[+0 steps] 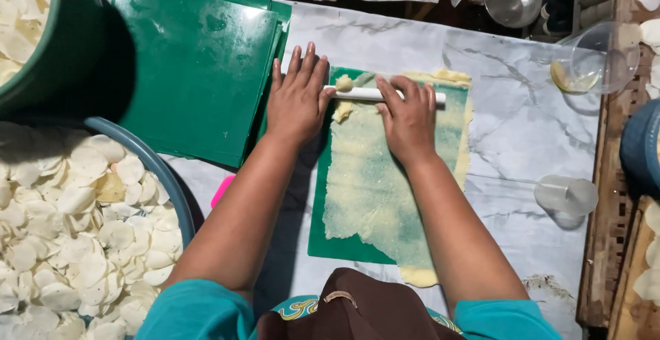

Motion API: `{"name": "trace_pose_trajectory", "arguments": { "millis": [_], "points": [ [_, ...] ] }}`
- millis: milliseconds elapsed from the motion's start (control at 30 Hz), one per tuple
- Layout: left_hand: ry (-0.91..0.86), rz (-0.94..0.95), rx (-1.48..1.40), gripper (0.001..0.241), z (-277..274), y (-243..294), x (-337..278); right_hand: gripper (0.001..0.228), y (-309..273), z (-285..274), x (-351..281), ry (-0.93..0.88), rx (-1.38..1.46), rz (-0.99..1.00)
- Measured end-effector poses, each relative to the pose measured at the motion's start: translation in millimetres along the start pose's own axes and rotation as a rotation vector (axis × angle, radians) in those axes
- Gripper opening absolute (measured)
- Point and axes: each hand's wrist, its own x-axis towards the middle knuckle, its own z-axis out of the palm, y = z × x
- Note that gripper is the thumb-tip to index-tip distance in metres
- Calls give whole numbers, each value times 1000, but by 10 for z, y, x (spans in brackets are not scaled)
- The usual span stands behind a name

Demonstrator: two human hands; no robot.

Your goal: Rolling out dough onto a mat to create thin cracker layers for snack production.

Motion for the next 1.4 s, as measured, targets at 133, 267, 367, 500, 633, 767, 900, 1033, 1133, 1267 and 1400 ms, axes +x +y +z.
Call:
{"name": "trace_pose_trajectory", "arguments": {
  "millis": [133,267,367,500,633,767,900,1033,1133,1267,1400],
  "points": [
    [51,41,8,61,-53,73,-195,50,112,84,-75,270,-113,-207],
    [96,26,-7,60,-85,142,-399,43,-80,-144,-290,277,-131,-236],
    [110,-19,-6,59,53,153,-540,43,-224,-149,-433,172,-44,-225],
    [56,-79,-4,59,31,199,-381,57,-353,-115,-270,132,-56,-123],
    [63,-115,39,61,89,93,53,65,-292,-36,200,37,-125,26],
    [34,-185,112,63,113,42,351,75,-449,-337,530,-229,-105,204],
    [-18,-159,94,64,26,91,150,78,-507,-340,277,-192,-83,192],
    [45,-90,15,61,-40,153,-491,75,-722,-368,-343,-235,-71,153],
    [33,-101,32,62,-28,155,-595,76,-718,-312,-496,-194,-30,135],
    [-6,-125,40,61,-22,99,-45,72,-591,-402,96,-201,-36,166],
    [-55,-185,79,63,-39,30,565,77,-460,-521,750,-314,-32,312]
  ]
}}
